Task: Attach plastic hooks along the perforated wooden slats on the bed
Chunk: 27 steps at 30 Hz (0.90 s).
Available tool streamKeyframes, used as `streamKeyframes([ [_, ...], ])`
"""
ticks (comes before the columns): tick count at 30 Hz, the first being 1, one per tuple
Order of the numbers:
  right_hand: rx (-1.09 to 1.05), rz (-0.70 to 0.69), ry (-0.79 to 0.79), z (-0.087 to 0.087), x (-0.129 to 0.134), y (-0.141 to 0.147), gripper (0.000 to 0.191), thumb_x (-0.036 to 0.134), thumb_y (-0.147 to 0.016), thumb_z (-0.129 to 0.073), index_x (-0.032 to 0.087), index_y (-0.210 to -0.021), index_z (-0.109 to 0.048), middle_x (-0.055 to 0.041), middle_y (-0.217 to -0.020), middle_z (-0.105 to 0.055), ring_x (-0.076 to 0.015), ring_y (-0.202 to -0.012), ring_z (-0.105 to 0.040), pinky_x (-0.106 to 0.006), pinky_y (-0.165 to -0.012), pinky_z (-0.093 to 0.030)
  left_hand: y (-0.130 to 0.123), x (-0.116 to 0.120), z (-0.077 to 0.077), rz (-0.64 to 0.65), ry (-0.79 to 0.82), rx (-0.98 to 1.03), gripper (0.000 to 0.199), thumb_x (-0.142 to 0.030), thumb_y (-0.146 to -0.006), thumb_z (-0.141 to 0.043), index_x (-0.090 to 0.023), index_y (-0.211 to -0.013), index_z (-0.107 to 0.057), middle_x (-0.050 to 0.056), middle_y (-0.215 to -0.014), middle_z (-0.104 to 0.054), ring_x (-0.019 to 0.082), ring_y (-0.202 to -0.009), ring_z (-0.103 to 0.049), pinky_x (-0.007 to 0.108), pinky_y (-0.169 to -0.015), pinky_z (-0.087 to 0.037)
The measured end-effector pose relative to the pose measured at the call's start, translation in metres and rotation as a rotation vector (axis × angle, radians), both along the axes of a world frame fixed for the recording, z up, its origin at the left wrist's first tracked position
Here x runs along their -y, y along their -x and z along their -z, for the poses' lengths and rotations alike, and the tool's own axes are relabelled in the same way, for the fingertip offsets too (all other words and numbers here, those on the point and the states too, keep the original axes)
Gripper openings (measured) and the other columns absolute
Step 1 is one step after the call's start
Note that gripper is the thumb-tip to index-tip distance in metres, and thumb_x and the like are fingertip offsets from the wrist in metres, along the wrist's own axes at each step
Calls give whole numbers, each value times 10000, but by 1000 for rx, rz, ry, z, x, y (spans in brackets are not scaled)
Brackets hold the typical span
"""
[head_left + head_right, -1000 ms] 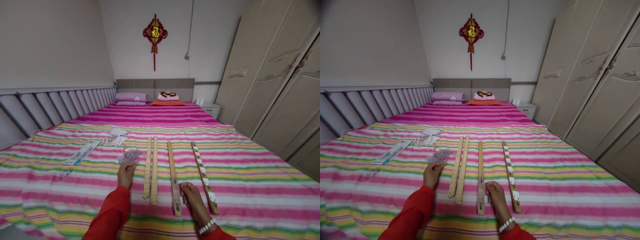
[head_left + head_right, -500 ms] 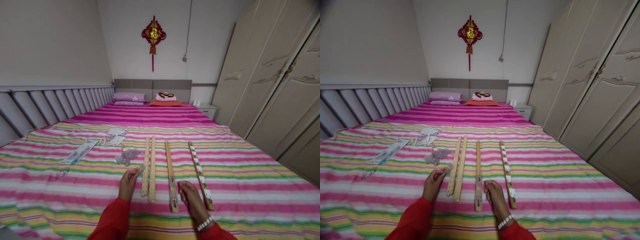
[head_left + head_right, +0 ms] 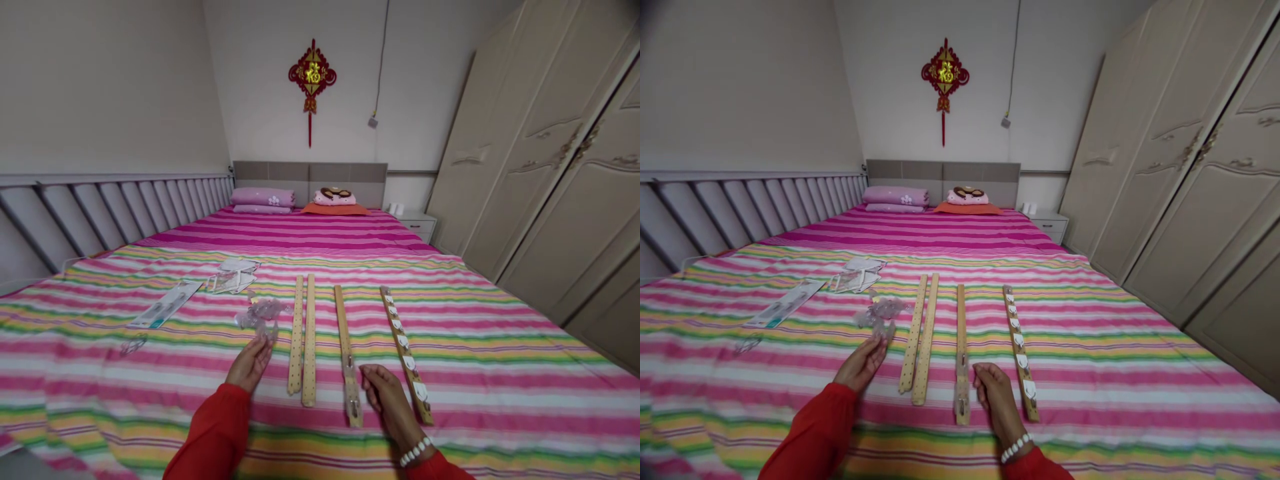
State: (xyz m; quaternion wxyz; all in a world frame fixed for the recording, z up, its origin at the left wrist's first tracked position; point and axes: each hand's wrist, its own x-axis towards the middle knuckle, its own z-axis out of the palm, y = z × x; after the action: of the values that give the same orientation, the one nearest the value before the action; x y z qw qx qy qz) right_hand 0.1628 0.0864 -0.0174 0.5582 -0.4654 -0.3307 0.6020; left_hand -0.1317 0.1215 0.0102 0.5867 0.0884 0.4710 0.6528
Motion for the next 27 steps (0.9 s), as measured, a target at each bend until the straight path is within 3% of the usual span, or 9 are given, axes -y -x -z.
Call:
streamKeyframes([
  [8,-11,-17,-2,3,-1,0,373,459,-595,-774,173,-591,-534,74,-389,-447,-17,-295,-249,-175,-329,-125,3,0,-1,64,-57,95,226,68,-791,-496,-107,-897,-591,106,-895,-718,124,-729,-704,158,-595,-564],
  [11,-17,-6,-4,4,-2,-1,377,456,-600,-775,169,-586,-532,65,-412,-473,-14,-297,-254,-172,-323,-128,-1,4,-6,71,-119,26,242,42,-772,-552,-138,-927,-598,94,-956,-722,132,-758,-708,181,-620,-571],
  [14,-26,2,-17,5,-1,-1,370,448,-612,-773,161,-598,-540,64,-435,-491,-9,-304,-260,-165,-324,-134,-6,5,-8,76,-193,-112,257,-37,-714,-676,-148,-944,-646,82,-1002,-724,156,-857,-704,232,-758,-575],
  [19,-35,7,-29,4,0,-1,361,433,-622,-770,160,-596,-535,74,-420,-470,-12,-305,-251,-164,-328,-123,-6,-4,6,-8,-227,-280,320,-188,-551,-827,-130,-847,-720,97,-1002,-732,228,-1050,-646,383,-1050,-423],
  [23,-41,7,-28,2,2,-2,353,426,-611,-774,163,-603,-539,67,-437,-488,-14,-306,-245,-172,-330,-125,-3,-7,19,3,-260,-364,386,-312,-465,-861,-139,-786,-737,129,-1153,-681,304,-1211,-535,459,-1106,-325],
  [27,24,56,-33,-4,3,0,343,439,-616,-756,167,-608,-548,64,-457,-488,-26,-325,-262,-182,-340,-151,-4,-1,21,86,-320,-486,393,-389,-513,-834,-150,-811,-741,150,-1249,-621,315,-1301,-436,469,-1115,-293],
])
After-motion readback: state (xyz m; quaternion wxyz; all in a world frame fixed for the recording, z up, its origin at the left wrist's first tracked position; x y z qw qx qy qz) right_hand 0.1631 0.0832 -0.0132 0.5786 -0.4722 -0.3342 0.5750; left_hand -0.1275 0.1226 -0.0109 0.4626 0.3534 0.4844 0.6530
